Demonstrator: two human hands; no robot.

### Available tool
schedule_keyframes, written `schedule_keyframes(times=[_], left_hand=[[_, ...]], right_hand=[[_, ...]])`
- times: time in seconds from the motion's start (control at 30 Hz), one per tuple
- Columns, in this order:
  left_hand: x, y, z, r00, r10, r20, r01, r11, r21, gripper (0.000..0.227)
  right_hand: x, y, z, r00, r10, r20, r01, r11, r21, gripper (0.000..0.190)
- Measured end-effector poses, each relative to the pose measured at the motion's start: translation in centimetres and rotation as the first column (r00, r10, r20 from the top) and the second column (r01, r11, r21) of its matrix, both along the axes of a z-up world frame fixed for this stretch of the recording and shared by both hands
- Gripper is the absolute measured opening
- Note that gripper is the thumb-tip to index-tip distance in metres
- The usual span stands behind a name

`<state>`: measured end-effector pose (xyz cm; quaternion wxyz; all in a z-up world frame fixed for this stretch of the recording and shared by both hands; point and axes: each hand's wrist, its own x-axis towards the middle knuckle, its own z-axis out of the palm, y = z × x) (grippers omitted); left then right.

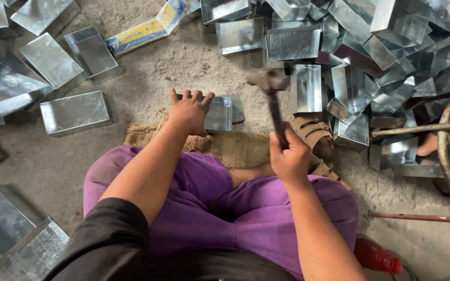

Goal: The person sits on the floor and repeatedly hammers small rectangular metal boxes with a hammer, then tosses them aside. The person handles the boxes one at a time from a pile on the floor.

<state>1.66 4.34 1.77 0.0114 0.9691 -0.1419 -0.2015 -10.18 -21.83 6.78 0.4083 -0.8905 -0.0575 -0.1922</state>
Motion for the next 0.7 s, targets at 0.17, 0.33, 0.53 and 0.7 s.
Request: schedule_keyframes(times=[0.17, 0.33, 0.53, 0.7], left_hand=[[-0.4, -0.1, 0.5, 1.000, -0.002, -0.007, 0.002, 1.000, 0.013, 0.130], [0.1, 0.4, 0.3, 1.000, 0.018, 0.005, -0.018, 0.999, -0.042, 0.130], [0.8, 2.3, -0.2, 0.988, 0.135, 0.074, -0.130, 0.989, -0.077, 0.129], [0.8, 2.4, -0.7, 0.984, 0.151, 0.090, -0.143, 0.985, -0.096, 0.131]], right_hand=[[2.0, 1.5, -1.8, 0.991, -0.020, -0.134, -0.036, 0.915, -0.403, 0.022], [1.2, 0.9, -1.0, 0.991, 0.001, -0.134, -0.016, 0.993, -0.115, 0.017], [-0.2, 0.4, 0.0, 0.996, 0.029, -0.081, -0.038, 0.994, -0.106, 0.017], [0.5, 1.0, -1.8, 0.943, -0.024, -0.332, -0.113, 0.915, -0.388, 0.032]])
